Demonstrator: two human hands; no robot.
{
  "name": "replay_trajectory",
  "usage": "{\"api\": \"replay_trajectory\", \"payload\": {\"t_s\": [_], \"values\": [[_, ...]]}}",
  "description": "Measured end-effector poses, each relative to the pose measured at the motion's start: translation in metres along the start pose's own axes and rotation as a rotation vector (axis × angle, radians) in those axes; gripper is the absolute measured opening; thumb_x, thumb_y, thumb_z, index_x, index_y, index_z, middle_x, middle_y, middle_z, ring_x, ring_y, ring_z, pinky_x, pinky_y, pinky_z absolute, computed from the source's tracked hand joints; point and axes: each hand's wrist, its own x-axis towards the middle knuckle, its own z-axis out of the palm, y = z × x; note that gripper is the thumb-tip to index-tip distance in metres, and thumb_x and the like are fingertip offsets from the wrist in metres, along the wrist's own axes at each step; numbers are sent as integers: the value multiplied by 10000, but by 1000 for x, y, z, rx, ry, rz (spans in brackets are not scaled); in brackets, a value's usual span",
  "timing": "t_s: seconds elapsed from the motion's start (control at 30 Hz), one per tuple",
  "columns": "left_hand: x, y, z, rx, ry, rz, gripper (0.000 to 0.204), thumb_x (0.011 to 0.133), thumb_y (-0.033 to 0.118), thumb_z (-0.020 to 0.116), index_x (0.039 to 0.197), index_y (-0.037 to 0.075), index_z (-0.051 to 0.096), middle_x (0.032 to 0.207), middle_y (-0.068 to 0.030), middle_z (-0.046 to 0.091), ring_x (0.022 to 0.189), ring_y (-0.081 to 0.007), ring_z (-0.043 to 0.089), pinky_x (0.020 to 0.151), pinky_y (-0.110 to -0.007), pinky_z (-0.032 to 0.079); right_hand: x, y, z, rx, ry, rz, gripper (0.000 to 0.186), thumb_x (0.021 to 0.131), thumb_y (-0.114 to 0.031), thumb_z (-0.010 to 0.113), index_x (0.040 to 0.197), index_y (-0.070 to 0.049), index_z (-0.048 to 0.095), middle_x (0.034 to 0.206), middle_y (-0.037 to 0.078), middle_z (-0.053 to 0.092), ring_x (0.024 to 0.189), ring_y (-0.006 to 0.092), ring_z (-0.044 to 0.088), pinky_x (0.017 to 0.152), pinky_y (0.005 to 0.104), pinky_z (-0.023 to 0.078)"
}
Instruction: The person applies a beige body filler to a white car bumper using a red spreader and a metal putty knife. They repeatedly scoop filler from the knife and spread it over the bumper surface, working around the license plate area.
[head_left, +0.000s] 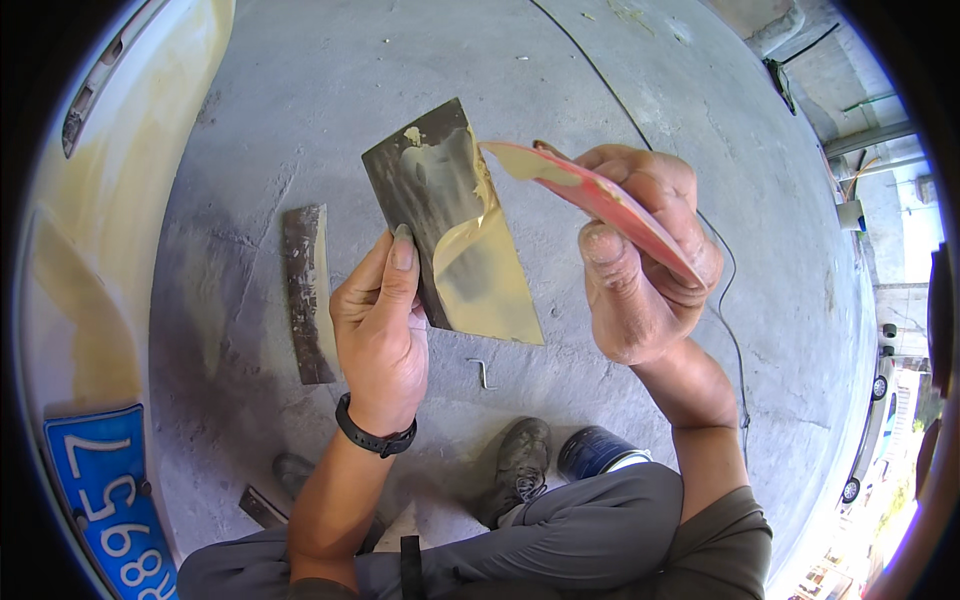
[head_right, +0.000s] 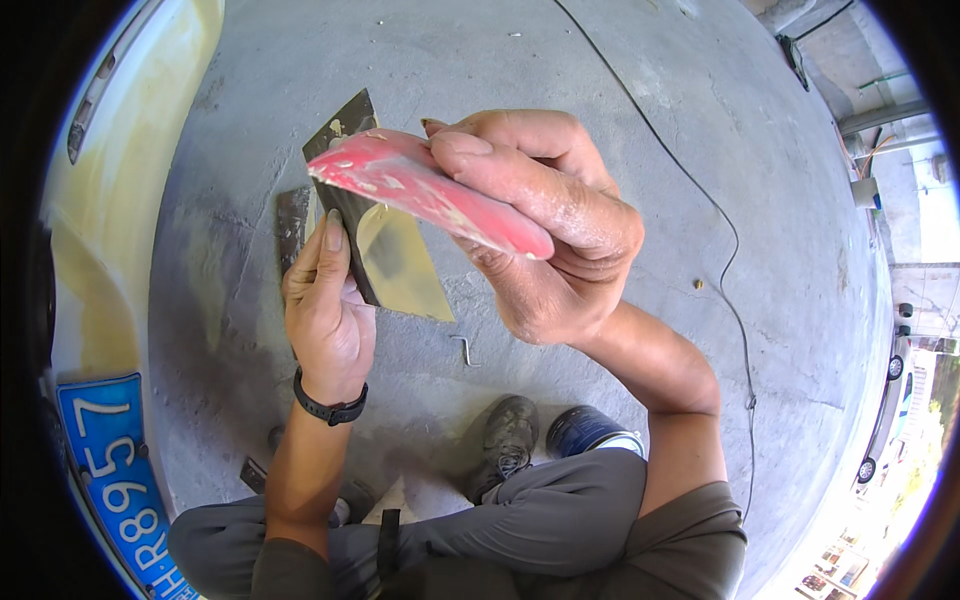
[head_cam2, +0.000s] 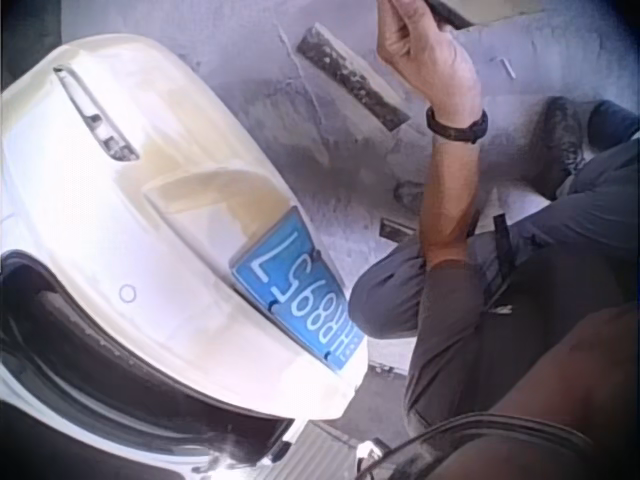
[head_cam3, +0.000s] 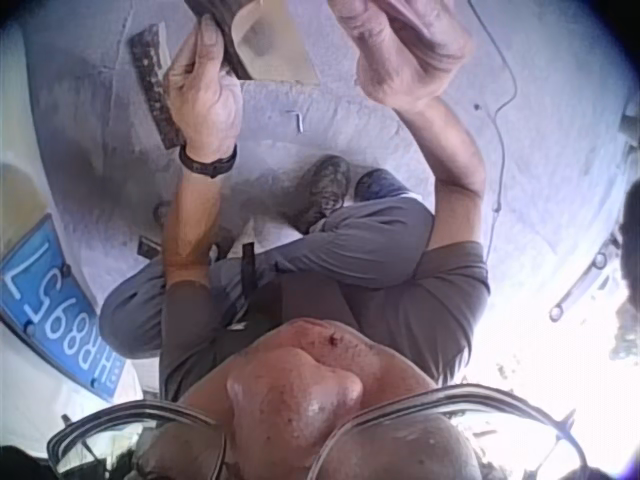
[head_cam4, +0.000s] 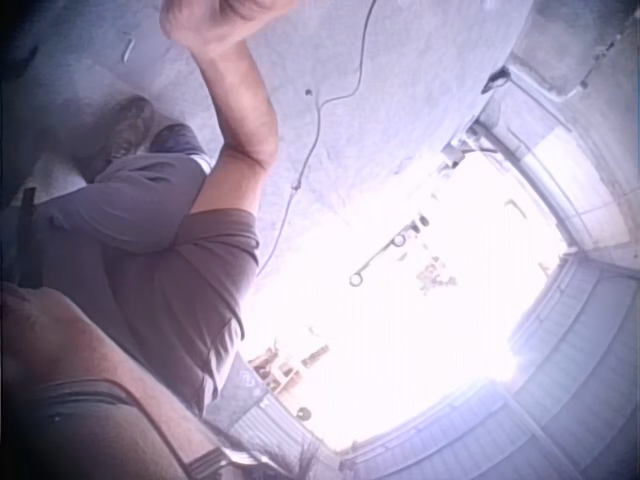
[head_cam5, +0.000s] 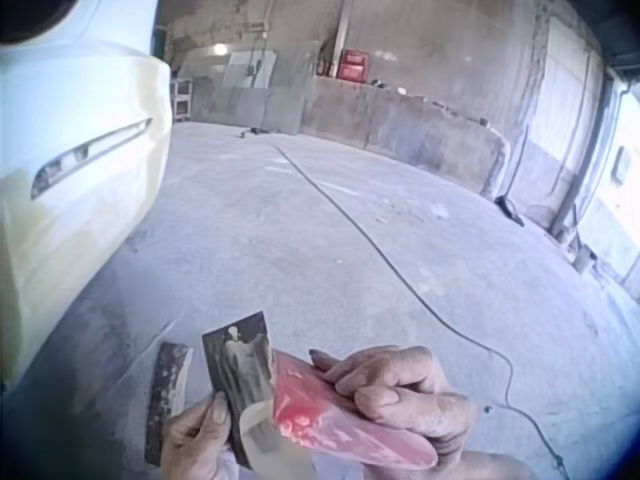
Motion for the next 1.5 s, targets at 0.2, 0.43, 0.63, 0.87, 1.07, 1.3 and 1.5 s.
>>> {"api": "replay_trajectory", "payload": {"t_s": [0.2,0.43,0.63,0.87,1.07,1.3,1.5], "values": [[0,2,4,-30,26,0,345,1114,206,502,1333,-26,635,1242,-83,707,1081,-117,667,940,-284,527,-6,10,6,99,27,-21,359,867,76,738,1223,34,718,1177,172,643,1057,285,691,1013,434,563],[9,22,-7,-97,116,51,355,1108,206,525,1318,-59,635,1219,-74,699,1074,-113,651,951,-274,514,-43,19,18,47,-69,203,411,837,186,684,1182,-22,763,1138,109,641,1048,256,694,955,378,594],[18,32,-18,-78,122,159,322,1101,204,543,1272,-42,661,1167,-61,708,1013,-100,662,907,-264,528,-38,14,8,17,-72,303,428,902,124,676,1306,-17,692,1166,130,644,1044,241,688,889,363,606],[16,23,2,32,191,110,328,1100,217,552,1295,-31,642,1111,-62,698,945,-110,655,822,-283,543,-21,-4,7,52,-74,97,334,1027,-27,568,1356,-19,626,1265,195,567,1127,343,627,967,474,535],[21,36,3,-3,287,148,320,1096,212,562,1287,-28,656,1082,-33,694,873,-74,622,762,-245,510,-58,13,27,3,-33,268,399,895,122,698,1276,4,701,1211,156,635,1053,250,701,895,338,592],[21,27,3,251,301,285,293,1077,224,603,1211,-22,691,975,11,681,812,-32,569,665,-204,490,-28,1,9,394,195,659,300,976,44,652,1275,24,667,1177,100,669,1065,199,695,937,357,615],[27,27,-9,250,366,368,259,1072,207,613,1118,-19,729,834,51,638,684,-9,453,543,-219,349,-31,-7,30,239,-188,612,292,1008,18,616,1292,0,685,1174,116,665,1104,227,681,967,405,613]]}}
